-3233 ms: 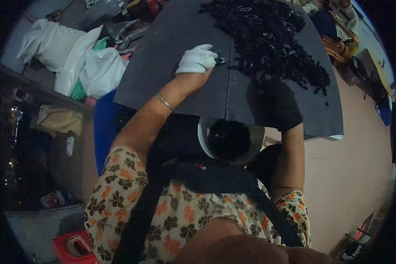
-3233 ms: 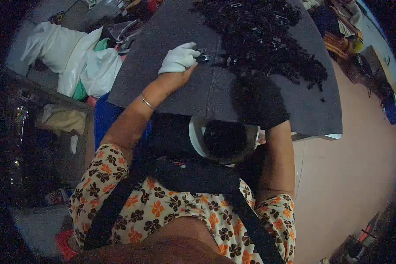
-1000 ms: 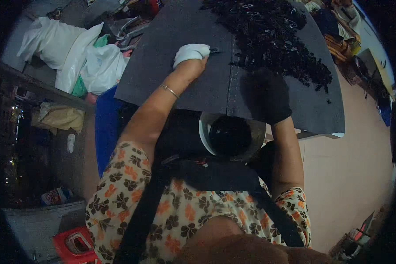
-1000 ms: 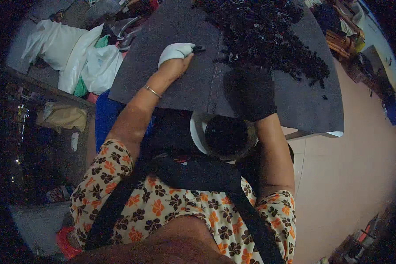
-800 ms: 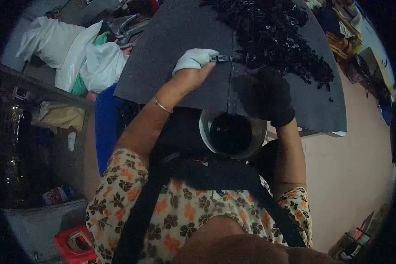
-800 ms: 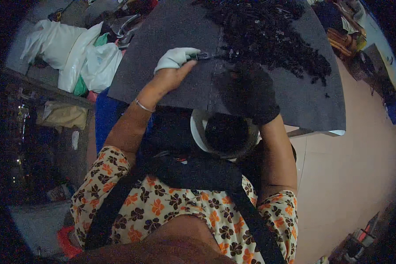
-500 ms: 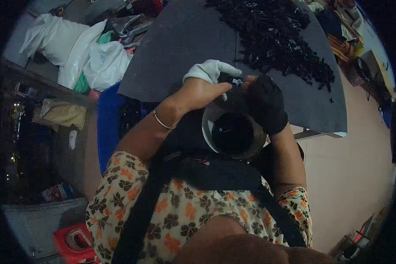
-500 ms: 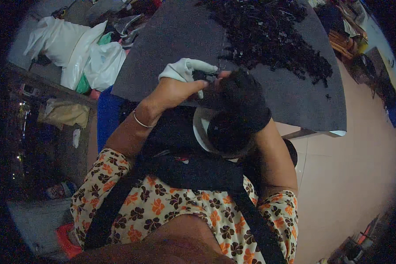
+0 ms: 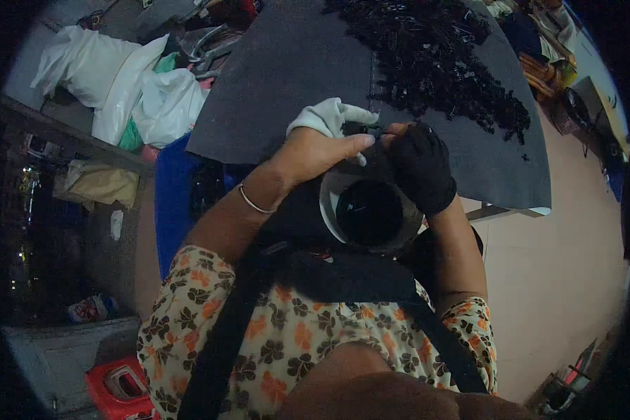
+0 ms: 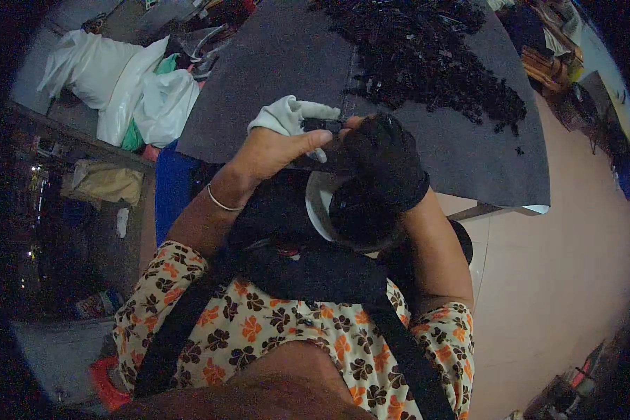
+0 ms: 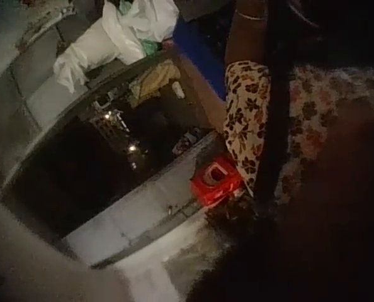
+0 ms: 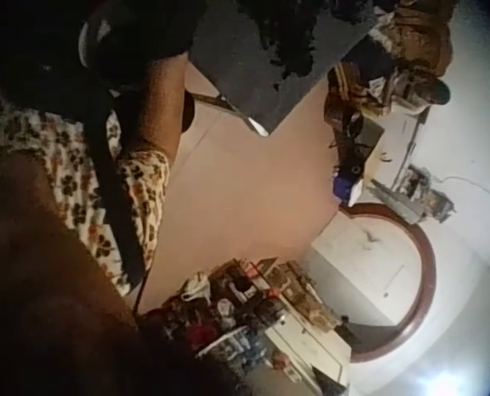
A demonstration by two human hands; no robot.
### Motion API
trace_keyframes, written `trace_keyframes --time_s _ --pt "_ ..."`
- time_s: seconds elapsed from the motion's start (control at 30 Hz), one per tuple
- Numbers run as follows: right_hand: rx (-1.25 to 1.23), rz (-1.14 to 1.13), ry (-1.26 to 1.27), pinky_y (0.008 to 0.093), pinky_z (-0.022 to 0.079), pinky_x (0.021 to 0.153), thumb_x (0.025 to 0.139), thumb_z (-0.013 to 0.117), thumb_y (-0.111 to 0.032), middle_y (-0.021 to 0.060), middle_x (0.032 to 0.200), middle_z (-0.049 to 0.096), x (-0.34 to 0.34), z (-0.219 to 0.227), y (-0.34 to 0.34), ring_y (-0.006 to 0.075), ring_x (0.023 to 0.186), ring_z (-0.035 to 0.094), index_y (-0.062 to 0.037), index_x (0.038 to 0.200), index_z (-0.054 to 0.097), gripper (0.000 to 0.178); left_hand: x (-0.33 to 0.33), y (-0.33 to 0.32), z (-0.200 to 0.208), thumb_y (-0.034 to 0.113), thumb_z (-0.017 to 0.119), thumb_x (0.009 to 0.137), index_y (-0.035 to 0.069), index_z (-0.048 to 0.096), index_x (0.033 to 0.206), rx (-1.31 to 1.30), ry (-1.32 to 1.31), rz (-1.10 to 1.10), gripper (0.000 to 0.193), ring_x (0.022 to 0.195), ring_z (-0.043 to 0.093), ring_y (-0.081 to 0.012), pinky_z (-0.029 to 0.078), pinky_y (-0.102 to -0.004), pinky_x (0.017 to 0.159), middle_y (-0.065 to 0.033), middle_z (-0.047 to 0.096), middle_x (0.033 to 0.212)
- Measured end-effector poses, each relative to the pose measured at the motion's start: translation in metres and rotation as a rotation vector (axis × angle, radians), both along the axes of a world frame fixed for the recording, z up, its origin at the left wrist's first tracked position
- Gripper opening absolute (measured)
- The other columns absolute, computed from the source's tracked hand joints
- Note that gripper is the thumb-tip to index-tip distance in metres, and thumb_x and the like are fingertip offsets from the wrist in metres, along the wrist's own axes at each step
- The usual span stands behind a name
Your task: Sorting small black manufacturing parts on a workbench and placing them into a container.
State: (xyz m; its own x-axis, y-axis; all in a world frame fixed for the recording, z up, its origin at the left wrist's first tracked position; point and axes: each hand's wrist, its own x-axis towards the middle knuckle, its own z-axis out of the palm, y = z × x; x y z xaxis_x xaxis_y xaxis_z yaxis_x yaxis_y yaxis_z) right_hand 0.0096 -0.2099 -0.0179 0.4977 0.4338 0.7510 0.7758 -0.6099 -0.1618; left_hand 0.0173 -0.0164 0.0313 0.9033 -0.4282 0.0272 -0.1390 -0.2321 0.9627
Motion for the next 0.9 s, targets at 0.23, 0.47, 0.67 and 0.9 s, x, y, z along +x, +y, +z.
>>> trace_keyframes --time_s 0.23,0.47,0.67,0.9 --pt "0.427 -0.072 0.495 0.0281 0.044 0.062 0.078 0.061 -0.005 0.0031 0.075 0.055 -0.002 0.0 0.012 0.0154 0.071 0.055 -0.0067 0.083 0.055 0.008 -0.009 -0.006 -0.019 0.004 0.055 0.085 -0.005 0.052 0.113 -0.223 -0.069 0.104 0.03 0.092 0.059 -0.0148 0.051 -0.0255 0.074 -0.0121 0.061 0.104" --pt "1.044 0.254 1.065 0.021 0.042 0.054 0.083 0.056 -0.006 -0.002 0.072 0.052 -0.012 0.01 0.024 0.0053 0.064 0.05 -0.0081 0.08 0.052 0.006 -0.023 -0.011 -0.011 0.004 0.058 0.079 -0.003 0.056 0.108 0.336 -0.948 0.094 0.031 0.099 0.058 -0.0325 0.046 -0.0356 0.084 -0.0212 0.058 0.107" --pt "0.746 0.066 0.839 0.0211 0.043 0.051 0.084 0.054 -0.007 -0.0008 0.066 0.052 -0.009 -0.007 0.023 0.0071 0.058 0.051 -0.0077 0.08 0.05 0.005 -0.021 -0.014 -0.009 0.006 0.06 0.076 -0.003 0.057 0.107 0.376 -0.894 0.048 0.032 0.103 0.055 -0.0346 0.044 -0.0368 0.088 -0.0233 0.057 0.109" --pt "1.043 0.221 1.079 0.0218 0.043 0.053 0.085 0.055 -0.011 0.0007 0.068 0.052 -0.021 0.01 0.029 0.0067 0.059 0.051 -0.0075 0.079 0.05 0.008 -0.028 -0.013 -0.008 0.007 0.061 0.074 -0.004 0.057 0.107 0.284 -0.763 0.064 0.036 0.105 0.055 -0.0348 0.042 -0.0362 0.09 -0.0245 0.056 0.11"
